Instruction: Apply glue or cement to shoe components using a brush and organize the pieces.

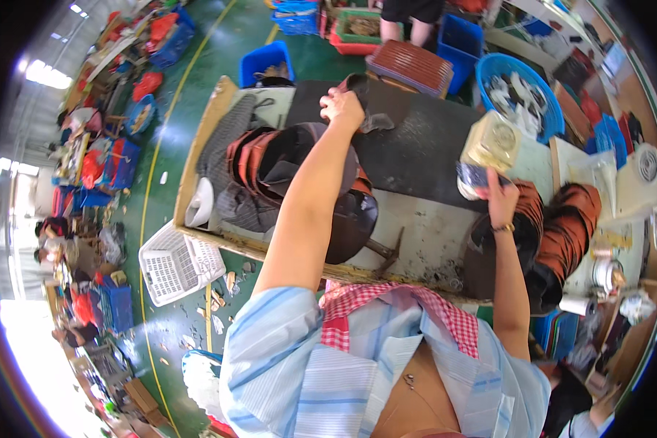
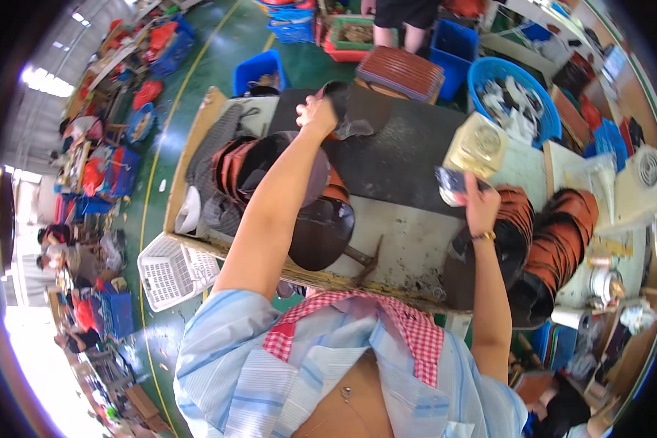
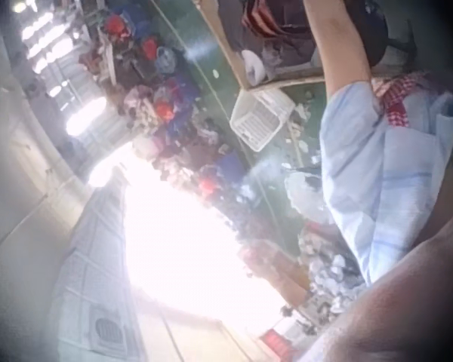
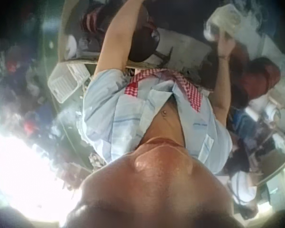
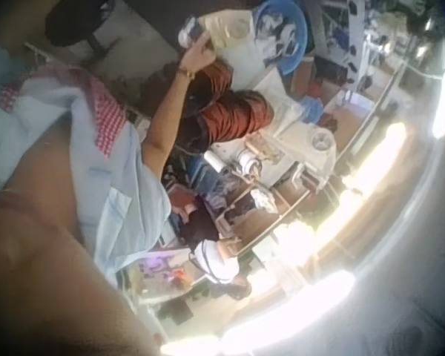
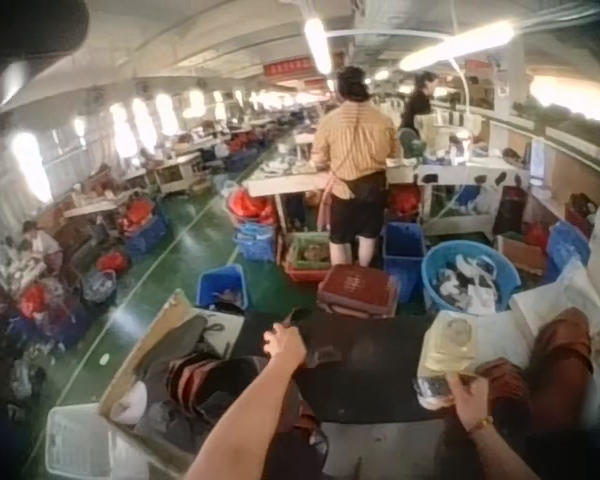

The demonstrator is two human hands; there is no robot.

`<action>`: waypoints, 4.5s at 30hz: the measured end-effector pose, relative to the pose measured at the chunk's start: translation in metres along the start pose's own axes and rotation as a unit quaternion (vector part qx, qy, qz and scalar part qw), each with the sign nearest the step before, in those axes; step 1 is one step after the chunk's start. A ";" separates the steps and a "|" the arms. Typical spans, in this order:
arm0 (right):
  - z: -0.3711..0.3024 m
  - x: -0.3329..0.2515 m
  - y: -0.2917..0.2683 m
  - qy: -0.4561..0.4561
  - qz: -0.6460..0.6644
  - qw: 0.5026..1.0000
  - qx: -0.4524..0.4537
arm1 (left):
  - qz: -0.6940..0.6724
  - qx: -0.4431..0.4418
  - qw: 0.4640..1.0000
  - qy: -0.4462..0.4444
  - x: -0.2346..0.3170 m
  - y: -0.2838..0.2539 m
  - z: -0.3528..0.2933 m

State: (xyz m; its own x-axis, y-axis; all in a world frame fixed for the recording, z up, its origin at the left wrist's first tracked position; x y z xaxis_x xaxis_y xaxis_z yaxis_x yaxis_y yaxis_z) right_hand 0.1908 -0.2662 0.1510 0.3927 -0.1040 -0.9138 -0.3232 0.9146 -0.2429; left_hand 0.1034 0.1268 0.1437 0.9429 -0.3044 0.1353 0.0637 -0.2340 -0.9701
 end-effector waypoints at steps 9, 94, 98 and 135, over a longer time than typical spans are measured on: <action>-0.030 0.007 -0.029 0.084 0.039 0.995 -0.027 | -0.074 0.013 0.986 0.147 -0.129 -0.068 0.025; -0.021 -0.006 0.142 -0.178 -0.167 0.958 -0.152 | -0.104 -0.018 0.957 0.271 -0.009 0.070 -0.111; -0.024 -0.012 0.121 0.050 0.068 0.992 -0.094 | -0.272 0.020 0.928 0.253 -0.029 0.037 -0.068; -0.011 0.012 -0.030 -0.116 -0.187 0.974 -0.049 | -0.141 0.095 0.859 0.484 0.043 0.051 -0.166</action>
State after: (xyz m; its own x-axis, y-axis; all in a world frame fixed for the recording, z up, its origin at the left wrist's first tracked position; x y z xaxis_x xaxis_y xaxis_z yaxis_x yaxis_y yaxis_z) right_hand 0.1958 -0.2998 0.1434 0.6792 -0.3210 -0.6601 -0.1969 0.7866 -0.5852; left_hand 0.0932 -0.0517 0.1333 0.1743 -0.9062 0.3853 0.3843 -0.2977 -0.8739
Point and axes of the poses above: each hand's wrist, its own z-axis towards the middle knuckle, its own y-axis out of the palm, x = y × z, the point moved 5 cm from there along z, towards the middle knuckle, and after that the axes turned 15 degrees about -y, right-handed, at the moved point
